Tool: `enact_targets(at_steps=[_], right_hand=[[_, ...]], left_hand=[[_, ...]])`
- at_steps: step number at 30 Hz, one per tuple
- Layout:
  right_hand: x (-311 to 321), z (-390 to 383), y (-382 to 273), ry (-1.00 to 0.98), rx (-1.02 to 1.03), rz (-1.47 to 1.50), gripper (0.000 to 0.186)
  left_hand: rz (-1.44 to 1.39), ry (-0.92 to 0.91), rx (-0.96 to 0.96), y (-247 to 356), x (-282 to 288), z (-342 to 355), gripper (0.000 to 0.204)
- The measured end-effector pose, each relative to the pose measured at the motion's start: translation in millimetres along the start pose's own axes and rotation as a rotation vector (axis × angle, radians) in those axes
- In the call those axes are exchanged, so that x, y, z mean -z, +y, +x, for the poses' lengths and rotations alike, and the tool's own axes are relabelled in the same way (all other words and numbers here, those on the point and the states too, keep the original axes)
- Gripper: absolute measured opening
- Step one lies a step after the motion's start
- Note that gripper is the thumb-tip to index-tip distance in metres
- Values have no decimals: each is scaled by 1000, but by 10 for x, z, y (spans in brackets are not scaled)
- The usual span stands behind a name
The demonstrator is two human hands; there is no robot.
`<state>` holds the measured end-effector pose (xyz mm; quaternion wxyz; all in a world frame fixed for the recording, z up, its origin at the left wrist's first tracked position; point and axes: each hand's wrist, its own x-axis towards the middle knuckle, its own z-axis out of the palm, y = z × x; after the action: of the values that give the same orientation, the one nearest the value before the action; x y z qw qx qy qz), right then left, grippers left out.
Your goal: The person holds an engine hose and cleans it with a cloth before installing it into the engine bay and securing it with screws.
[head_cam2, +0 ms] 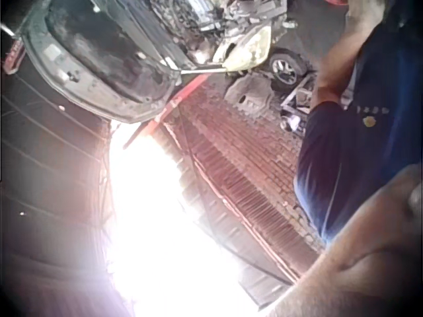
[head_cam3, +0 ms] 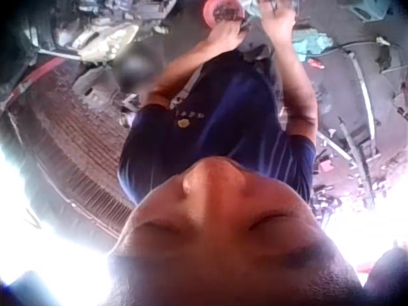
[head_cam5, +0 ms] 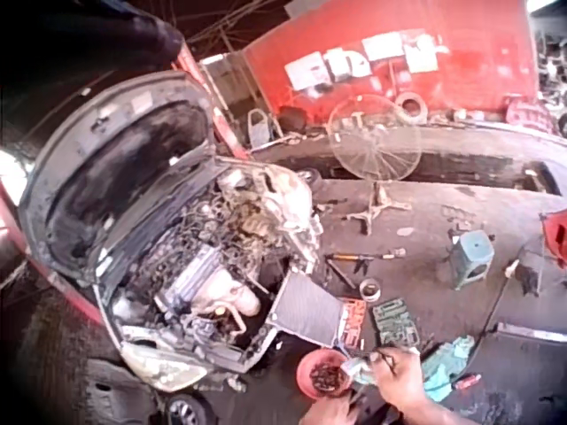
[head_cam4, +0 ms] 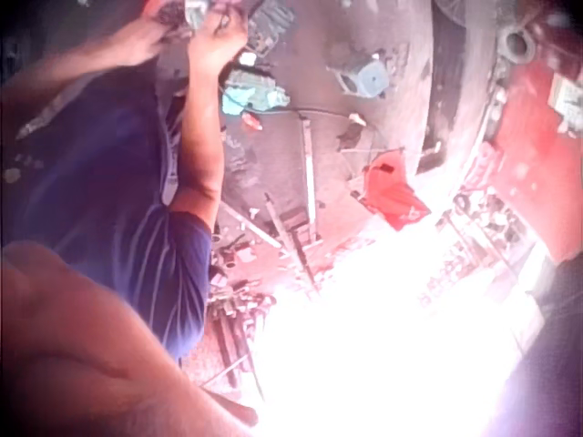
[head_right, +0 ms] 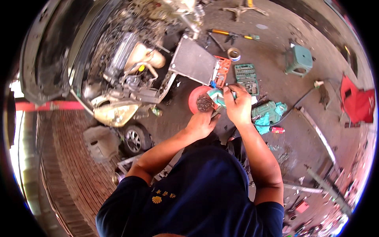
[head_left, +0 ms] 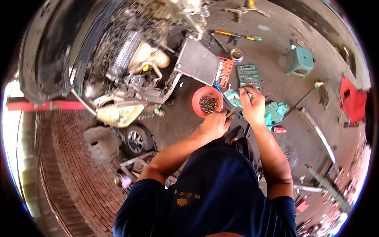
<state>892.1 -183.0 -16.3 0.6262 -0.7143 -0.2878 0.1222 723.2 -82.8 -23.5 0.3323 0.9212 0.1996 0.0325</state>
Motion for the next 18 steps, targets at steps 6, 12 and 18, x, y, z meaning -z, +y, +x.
enact_targets(at_steps=[6, 12, 18], right_hand=[[-572, 110, 50, -389, -141, -117, 26], [-1287, 120, 423, -849, -119, -406, 26], [-2303, -192, 575, -808, -568, -240, 40]], left_hand=[[148, -42, 221, -454, 223, -622, 38], [62, -53, 325, -855, 570, -1414, 41], [-162, 437, 572, -1514, 918, -2147, 31]])
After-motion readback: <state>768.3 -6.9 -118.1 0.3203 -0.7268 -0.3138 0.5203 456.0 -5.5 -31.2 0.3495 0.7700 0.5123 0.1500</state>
